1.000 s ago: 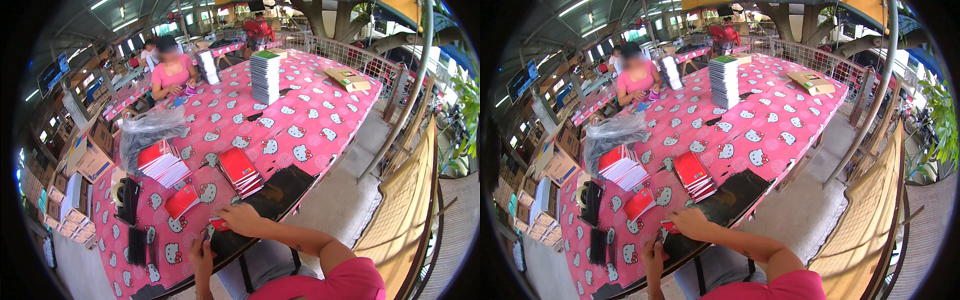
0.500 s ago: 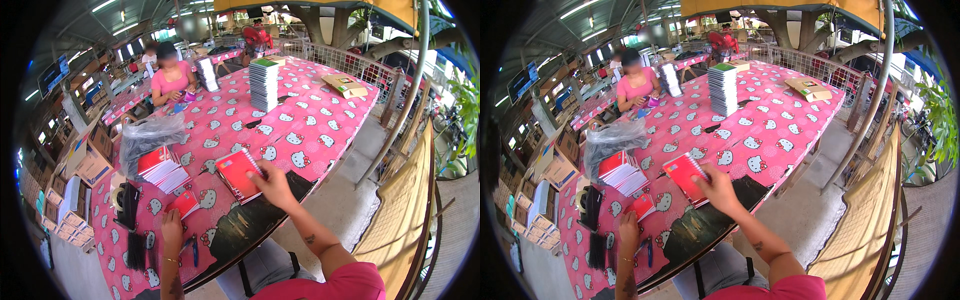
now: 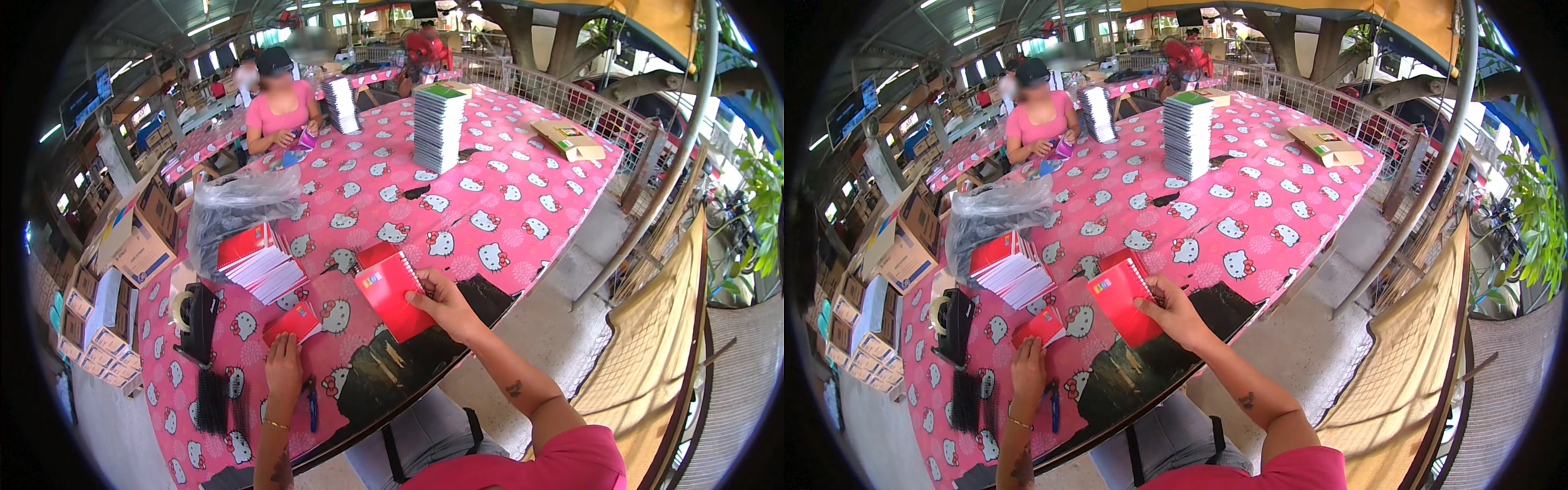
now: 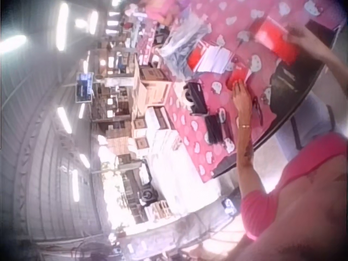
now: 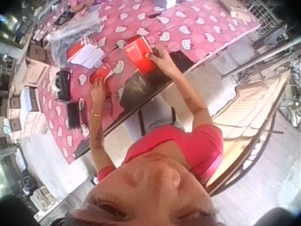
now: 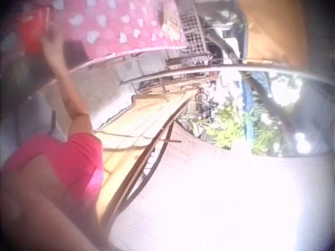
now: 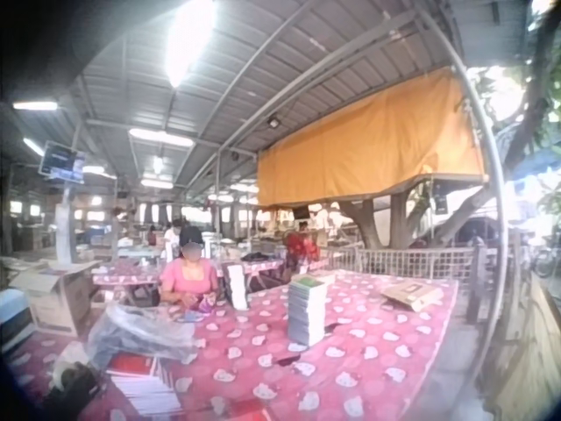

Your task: The person assembles red spiral-bound notebooks at a table. They pick up a notebook, use a stapler to secure the binding, and place the finished item into a growing stack. The process is repeated continuously throughout the clip.

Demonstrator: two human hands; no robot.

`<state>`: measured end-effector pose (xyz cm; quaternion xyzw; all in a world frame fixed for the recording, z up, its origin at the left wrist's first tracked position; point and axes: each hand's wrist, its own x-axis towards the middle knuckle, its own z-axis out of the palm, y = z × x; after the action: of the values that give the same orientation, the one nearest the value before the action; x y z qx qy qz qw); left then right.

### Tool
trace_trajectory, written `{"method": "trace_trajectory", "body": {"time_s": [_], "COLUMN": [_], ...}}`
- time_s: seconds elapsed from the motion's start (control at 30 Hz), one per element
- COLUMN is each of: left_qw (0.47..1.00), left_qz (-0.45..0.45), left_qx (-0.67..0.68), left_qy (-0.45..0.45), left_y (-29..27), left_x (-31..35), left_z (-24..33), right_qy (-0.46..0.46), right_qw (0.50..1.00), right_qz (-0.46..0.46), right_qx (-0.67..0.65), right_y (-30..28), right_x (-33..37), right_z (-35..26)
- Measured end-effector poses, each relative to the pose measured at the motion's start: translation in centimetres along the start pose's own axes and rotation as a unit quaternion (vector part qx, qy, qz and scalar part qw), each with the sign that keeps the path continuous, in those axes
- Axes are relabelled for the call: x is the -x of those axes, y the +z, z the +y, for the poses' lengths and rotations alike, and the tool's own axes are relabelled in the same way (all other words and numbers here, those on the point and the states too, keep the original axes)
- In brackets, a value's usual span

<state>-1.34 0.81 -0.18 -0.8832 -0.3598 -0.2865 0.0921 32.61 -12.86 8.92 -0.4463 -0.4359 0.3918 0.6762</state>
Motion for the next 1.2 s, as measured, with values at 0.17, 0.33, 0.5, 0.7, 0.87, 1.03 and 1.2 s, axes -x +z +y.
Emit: {"method": "trace_trajectory", "body": {"time_s": [0.17,0.33,0.5,0.7,0.87,1.03,1.2], "left_qw": [1.0,1.0,0.999,0.999,0.998,0.984,0.969], "left_qz": [-0.004,0.001,0.007,-0.027,0.016,-0.11,0.032], "left_qx": [0.021,0.014,0.005,0.037,0.048,0.132,0.237], "left_qy": [-0.016,-0.024,-0.031,-0.022,-0.033,0.052,-0.066], "left_y": [0.1,0.2,0.1,-0.5,-9.9,-5.2,-3.9], "left_x": [-0.1,-0.2,0.5,-1.3,-4.5,-0.5,1.0], "left_z": [-0.1,0.7,0.4,0.4,4.6,11.5,14.2], "right_qy": [-0.02,-0.145,-0.059,-0.048,-0.274,0.044,0.022], "right_qw": [0.99,0.963,0.98,0.837,0.855,0.928,0.981], "right_qz": [0.073,0.141,0.089,0.059,-0.004,-0.317,-0.139], "right_qx": [-0.117,-0.176,-0.17,0.541,0.44,0.192,0.131], "right_y": [-1.4,-1.5,-0.9,-5.0,1.0,3.8,4.0], "right_x": [-1.1,-2.5,-5.0,-9.3,-4.9,3.8,6.7], "right_z": [-1.3,-8.7,-7.7,7.1,-0.2,4.1,8.4]}}
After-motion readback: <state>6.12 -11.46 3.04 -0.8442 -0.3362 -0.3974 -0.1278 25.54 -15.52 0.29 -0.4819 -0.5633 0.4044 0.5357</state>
